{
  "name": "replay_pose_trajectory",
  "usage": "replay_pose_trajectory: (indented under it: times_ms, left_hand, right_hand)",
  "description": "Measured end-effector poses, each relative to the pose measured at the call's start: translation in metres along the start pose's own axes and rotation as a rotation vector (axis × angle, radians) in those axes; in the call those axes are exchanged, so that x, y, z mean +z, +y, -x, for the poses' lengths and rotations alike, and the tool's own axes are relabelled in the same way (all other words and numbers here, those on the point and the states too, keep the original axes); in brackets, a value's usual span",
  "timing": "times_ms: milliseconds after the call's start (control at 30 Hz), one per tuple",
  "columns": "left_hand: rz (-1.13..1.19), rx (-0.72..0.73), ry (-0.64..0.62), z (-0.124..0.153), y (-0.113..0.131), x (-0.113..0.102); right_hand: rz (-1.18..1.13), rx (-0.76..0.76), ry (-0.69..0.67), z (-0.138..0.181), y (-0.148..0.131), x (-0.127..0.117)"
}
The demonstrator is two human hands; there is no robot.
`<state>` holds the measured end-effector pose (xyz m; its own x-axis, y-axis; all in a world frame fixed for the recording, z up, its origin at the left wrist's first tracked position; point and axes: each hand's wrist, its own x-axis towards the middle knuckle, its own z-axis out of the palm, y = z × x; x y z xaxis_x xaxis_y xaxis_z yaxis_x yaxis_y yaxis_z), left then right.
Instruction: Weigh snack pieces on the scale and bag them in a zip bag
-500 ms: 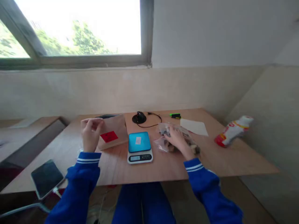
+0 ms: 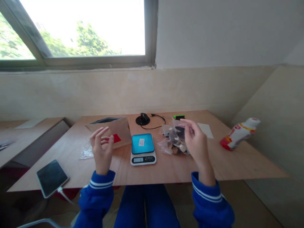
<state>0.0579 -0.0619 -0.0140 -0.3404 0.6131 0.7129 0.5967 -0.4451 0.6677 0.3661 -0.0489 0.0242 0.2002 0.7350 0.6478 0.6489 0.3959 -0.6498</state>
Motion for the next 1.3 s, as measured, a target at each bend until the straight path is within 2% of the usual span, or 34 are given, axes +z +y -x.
replay_pose_trajectory:
  times_ms: [67, 167, 300, 367, 467, 500, 533, 667, 733, 867, 967, 1133, 1300]
  left_hand:
    - [0.11, -0.063, -0.154, 0.024, 0.018, 0.007]
    - [0.269, -0.186, -0.343, 0.051, 0.038, 0.015]
    - [0.575, -0.47, -0.713, 0.073, 0.046, 0.016]
    - [0.659, -0.616, -0.79, 0.081, 0.046, 0.017]
    - [0.662, -0.756, -0.633, 0.09, 0.049, 0.022]
    - [0.667, -0.779, -0.584, 0.093, 0.05, 0.024]
    - [0.684, -0.795, -0.557, 0.095, 0.051, 0.027]
    - [0.761, -0.764, -0.457, 0.097, 0.053, 0.036]
    - [0.758, -0.74, -0.412, 0.096, 0.051, 0.036]
    - [0.757, -0.806, -0.485, 0.096, 0.043, 0.031]
    - [0.7, -0.79, -0.496, 0.097, 0.037, 0.028]
    - [0.557, -0.661, -0.549, 0.093, 0.039, 0.021]
    - [0.407, -0.591, -0.539, 0.088, 0.048, 0.016]
  right_hand:
    - [-0.166, 0.046, -0.006, 0.01, -0.03, -0.004]
    - [-0.418, 0.116, -0.121, 0.03, -0.055, 0.003]
    - [-0.603, 0.223, -0.312, 0.059, -0.048, 0.031]
    - [-0.549, 0.273, -0.251, 0.072, -0.037, 0.047]
    - [-0.363, 0.264, -0.026, 0.092, -0.024, 0.065]
    - [-0.337, 0.25, -0.019, 0.098, -0.024, 0.069]
    - [-0.348, 0.248, -0.076, 0.105, -0.026, 0.072]
    - [-0.624, 0.385, -0.559, 0.125, -0.047, 0.078]
    - [-0.727, 0.453, -0.648, 0.13, -0.056, 0.08]
    - [-0.872, 0.579, -0.675, 0.132, -0.062, 0.085]
    - [-0.96, 0.638, -0.716, 0.132, -0.062, 0.087]
    - [-0.958, 0.606, -0.698, 0.136, -0.061, 0.088]
    - [-0.898, 0.54, -0.66, 0.139, -0.062, 0.089]
